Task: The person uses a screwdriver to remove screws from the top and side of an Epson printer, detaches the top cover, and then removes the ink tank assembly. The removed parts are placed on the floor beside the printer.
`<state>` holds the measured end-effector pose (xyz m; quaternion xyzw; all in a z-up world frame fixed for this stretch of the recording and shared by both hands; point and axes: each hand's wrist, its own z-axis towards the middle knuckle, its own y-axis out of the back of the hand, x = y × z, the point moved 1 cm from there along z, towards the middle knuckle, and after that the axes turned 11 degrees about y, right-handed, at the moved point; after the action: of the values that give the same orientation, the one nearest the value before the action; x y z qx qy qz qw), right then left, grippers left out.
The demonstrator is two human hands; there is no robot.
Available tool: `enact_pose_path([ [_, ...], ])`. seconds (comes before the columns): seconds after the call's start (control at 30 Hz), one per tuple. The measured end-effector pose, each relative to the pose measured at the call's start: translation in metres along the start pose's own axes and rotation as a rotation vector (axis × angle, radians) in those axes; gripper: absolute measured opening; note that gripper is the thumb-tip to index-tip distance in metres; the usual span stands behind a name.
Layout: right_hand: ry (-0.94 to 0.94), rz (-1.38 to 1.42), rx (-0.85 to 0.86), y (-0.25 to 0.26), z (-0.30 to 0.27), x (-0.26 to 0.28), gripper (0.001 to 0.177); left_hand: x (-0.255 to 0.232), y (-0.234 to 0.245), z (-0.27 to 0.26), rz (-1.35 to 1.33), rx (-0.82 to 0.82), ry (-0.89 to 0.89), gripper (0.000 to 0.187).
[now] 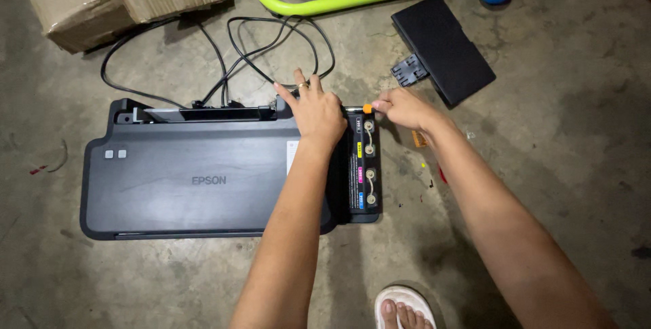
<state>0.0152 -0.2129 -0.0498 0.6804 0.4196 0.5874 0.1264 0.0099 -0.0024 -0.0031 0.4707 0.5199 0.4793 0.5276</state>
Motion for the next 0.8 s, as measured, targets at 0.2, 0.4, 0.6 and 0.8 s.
enact_pose_path([
  [0.2, 0.148, -0.039, -0.091, 0.003, -0.007, 0.014, 0.02, 0.0, -0.003, 0.001, -0.008, 0.041, 0.005, 0.019],
  [0.4, 0.328, -0.118, -0.198, -0.003, -0.019, 0.01, 0.02, 0.0, 0.002, -0.001, 0.002, 0.013, 0.004, 0.018],
  [0.6, 0.332, 0.597, -0.499, -0.02, 0.011, -0.034, 0.015, -0.001, 0.003, 0.0, 0.003, 0.062, 0.025, 0.025],
  [0.8, -0.386, 0.946, -0.639, -0.045, 0.008, -0.04, 0.042, 0.0, 0.002, -0.001, 0.019, 0.044, 0.016, 0.023],
])
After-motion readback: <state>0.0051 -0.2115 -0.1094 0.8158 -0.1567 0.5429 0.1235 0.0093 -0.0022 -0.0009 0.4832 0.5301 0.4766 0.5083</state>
